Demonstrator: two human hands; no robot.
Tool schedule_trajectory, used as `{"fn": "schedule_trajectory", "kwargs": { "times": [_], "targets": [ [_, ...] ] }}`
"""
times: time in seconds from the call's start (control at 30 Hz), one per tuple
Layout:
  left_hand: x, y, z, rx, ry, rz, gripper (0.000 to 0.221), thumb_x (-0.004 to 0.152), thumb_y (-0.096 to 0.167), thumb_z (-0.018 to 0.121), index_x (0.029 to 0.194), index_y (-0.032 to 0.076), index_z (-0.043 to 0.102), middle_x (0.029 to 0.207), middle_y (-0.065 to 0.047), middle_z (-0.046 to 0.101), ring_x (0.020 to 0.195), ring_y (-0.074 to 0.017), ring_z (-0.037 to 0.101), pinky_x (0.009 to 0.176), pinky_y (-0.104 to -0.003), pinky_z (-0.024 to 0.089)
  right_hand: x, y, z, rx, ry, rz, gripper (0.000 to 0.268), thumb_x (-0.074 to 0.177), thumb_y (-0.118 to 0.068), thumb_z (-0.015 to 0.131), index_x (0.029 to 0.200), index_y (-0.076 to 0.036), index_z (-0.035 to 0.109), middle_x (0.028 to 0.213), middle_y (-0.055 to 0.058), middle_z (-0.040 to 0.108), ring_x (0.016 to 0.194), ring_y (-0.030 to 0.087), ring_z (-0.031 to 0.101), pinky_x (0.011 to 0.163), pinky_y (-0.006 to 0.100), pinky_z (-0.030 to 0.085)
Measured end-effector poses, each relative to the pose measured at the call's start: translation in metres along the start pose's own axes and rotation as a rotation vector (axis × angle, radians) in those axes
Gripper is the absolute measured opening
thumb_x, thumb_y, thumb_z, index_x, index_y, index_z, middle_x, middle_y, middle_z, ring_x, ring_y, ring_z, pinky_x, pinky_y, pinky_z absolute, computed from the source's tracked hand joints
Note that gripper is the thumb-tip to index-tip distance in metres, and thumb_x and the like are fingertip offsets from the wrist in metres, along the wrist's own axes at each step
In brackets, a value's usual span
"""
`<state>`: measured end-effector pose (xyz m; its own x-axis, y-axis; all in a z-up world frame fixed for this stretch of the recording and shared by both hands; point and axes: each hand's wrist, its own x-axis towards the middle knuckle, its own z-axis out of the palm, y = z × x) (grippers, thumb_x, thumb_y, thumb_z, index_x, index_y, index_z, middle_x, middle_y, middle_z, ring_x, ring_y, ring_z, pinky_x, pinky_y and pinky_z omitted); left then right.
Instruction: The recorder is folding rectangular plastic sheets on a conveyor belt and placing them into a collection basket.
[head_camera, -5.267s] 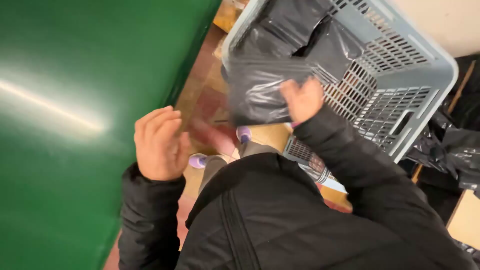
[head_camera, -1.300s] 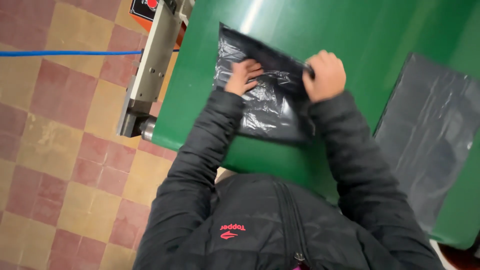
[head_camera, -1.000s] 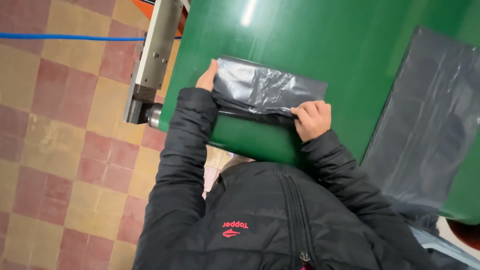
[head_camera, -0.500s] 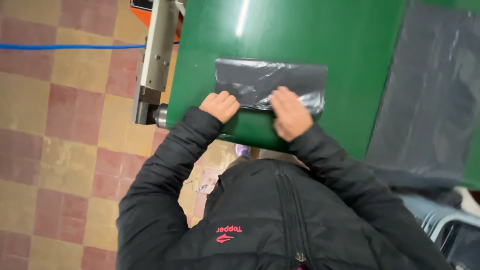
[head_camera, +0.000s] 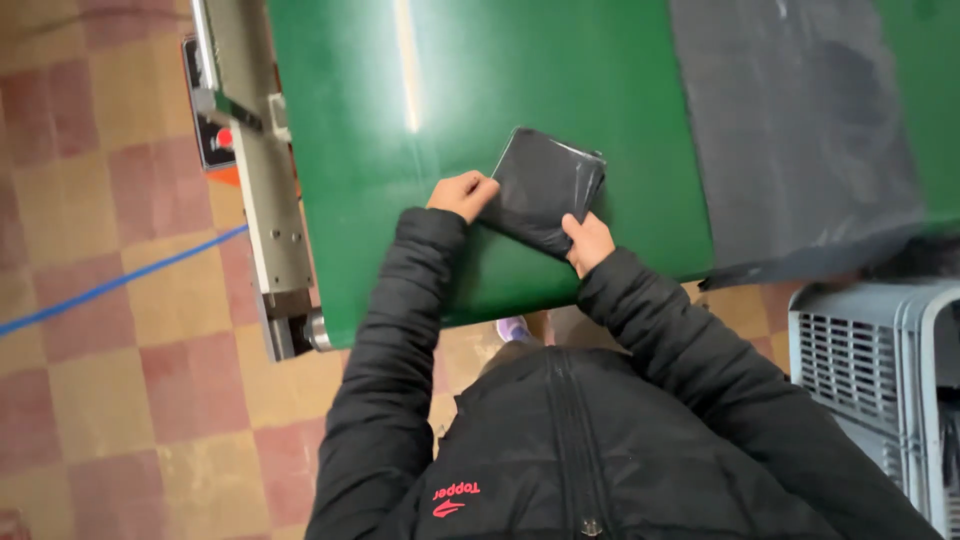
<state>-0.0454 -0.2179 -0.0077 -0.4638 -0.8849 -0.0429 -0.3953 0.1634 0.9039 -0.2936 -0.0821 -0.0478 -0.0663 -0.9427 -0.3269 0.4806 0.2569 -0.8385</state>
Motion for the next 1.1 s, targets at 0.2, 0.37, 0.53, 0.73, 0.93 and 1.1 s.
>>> {"fn": "schedule_trajectory", "kwargs": {
  "times": [0.2,0.37,0.53,0.73,0.93,1.1],
  "targets": [
    [-0.008,0.039,0.020,0.416,0.197,-0.096,0.038,0.099,0.044,0.060,0.090,0.008,0.067,0.083,-0.019,0.070,0.082,-0.0428,0.066,0.073,-0.053,0.050,-0.002,-0.030,0.010,0.349,-0.022,0.237,0.037,0.103,-0.007,0.048,0.136,0.008,0.050,0.136,0.022,0.062,0.121,0.035,0.065,0.109,0.052,0.051],
    [-0.034,0.032,-0.028,0.491,0.191,-0.170,0.040,0.094,0.049,0.064,0.091,0.010,0.068,0.085,-0.017,0.070,0.081,-0.0421,0.067,0.072,-0.052,0.051,-0.090,-0.034,-0.077,0.305,-0.142,0.412,0.041,0.105,-0.025,0.060,0.132,0.005,0.056,0.120,0.023,0.068,0.111,0.036,0.067,0.095,0.050,0.056],
    [-0.039,0.119,-0.020,0.664,0.262,-0.117,0.044,0.083,0.045,0.077,0.104,0.007,0.067,0.103,-0.016,0.071,0.098,-0.0423,0.065,0.082,-0.051,0.052,-0.145,-0.004,-0.203,0.301,0.211,0.551,0.050,0.100,-0.039,0.059,0.133,-0.002,0.058,0.127,0.017,0.066,0.121,0.035,0.062,0.097,0.052,0.051],
    [-0.011,0.280,0.154,0.924,-0.733,0.352,0.046,0.075,0.029,0.074,0.117,0.014,0.064,0.138,-0.007,0.060,0.141,-0.0306,0.051,0.097,-0.051,0.048,-0.144,-0.038,-0.236,0.799,0.369,-0.064,0.050,0.103,-0.035,0.056,0.141,-0.003,0.054,0.145,0.013,0.057,0.135,0.034,0.049,0.110,0.050,0.041],
    [0.014,0.204,0.305,0.553,0.059,1.124,0.038,0.088,0.022,0.062,0.125,0.012,0.062,0.138,-0.007,0.061,0.134,-0.0251,0.058,0.094,-0.050,0.054,-0.196,-0.089,-0.205,0.390,0.449,-0.276,0.054,0.090,-0.007,0.053,0.144,-0.004,0.050,0.144,0.011,0.053,0.134,0.030,0.050,0.115,0.046,0.043],
    [0.016,0.233,0.257,0.197,-0.456,0.700,0.037,0.085,0.016,0.065,0.122,0.017,0.064,0.107,-0.008,0.074,0.096,-0.0325,0.070,0.076,-0.044,0.056,-0.211,-0.095,-0.250,-0.059,0.751,-0.169,0.057,0.084,0.000,0.053,0.141,0.000,0.049,0.127,0.012,0.057,0.116,0.034,0.056,0.097,0.054,0.049]
  ]
}}
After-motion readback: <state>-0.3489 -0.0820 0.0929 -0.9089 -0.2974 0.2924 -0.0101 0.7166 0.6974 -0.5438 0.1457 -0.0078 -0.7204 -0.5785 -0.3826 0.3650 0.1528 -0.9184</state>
